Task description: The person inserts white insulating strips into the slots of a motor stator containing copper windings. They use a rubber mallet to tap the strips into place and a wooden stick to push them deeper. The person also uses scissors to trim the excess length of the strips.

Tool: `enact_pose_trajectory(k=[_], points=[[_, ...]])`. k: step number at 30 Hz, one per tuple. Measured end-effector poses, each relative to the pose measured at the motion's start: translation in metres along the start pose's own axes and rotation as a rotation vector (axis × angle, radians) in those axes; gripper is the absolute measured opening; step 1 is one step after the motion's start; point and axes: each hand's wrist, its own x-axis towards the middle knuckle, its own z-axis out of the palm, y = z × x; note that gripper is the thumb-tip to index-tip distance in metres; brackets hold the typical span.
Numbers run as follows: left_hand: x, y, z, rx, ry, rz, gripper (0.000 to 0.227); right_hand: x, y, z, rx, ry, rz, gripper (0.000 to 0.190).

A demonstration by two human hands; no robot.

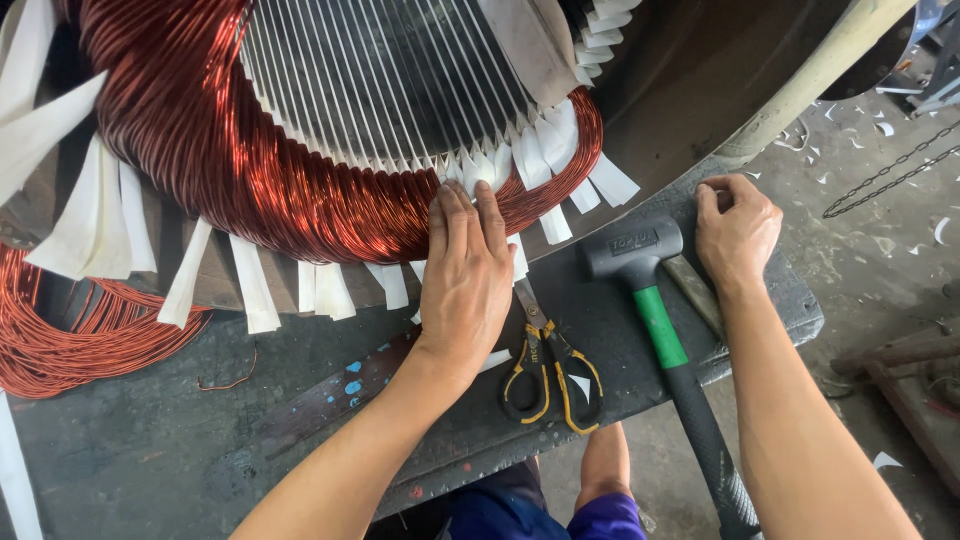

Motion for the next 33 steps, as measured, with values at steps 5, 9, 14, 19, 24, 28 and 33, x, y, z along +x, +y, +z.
enact_pose_trajectory(k=[5, 9, 14, 19, 24, 28, 33], points=[[-0.001, 0.0, 0.0, 0.003, 0.002, -0.003, 0.071, -0.001, 0.003, 0.002, -0.008, 0.001, 0.01, 0.012], [-0.001, -0.001, -0.001, 0.002, 0.002, -0.002, 0.072, 0.0, 0.001, 0.001, -0.005, -0.004, 0.01, 0.013], [-0.003, -0.001, 0.003, 0.009, -0.003, -0.006, 0.072, 0.0, -0.005, -0.003, -0.007, -0.016, 0.01, 0.013], [-0.005, -0.003, 0.003, 0.197, -0.031, 0.007, 0.06, -0.001, -0.027, -0.012, -0.006, -0.082, 0.137, 0.023], [-0.005, -0.005, 0.0, 0.181, -0.027, -0.004, 0.059, -0.002, -0.027, -0.012, -0.013, -0.084, 0.117, 0.023], [-0.006, -0.007, -0.002, 0.147, -0.045, -0.018, 0.061, -0.002, -0.034, -0.015, -0.022, -0.097, 0.134, 0.025], [-0.01, -0.004, 0.007, -0.114, -0.015, -0.103, 0.073, -0.003, -0.034, -0.014, -0.029, -0.095, 0.135, 0.026]])
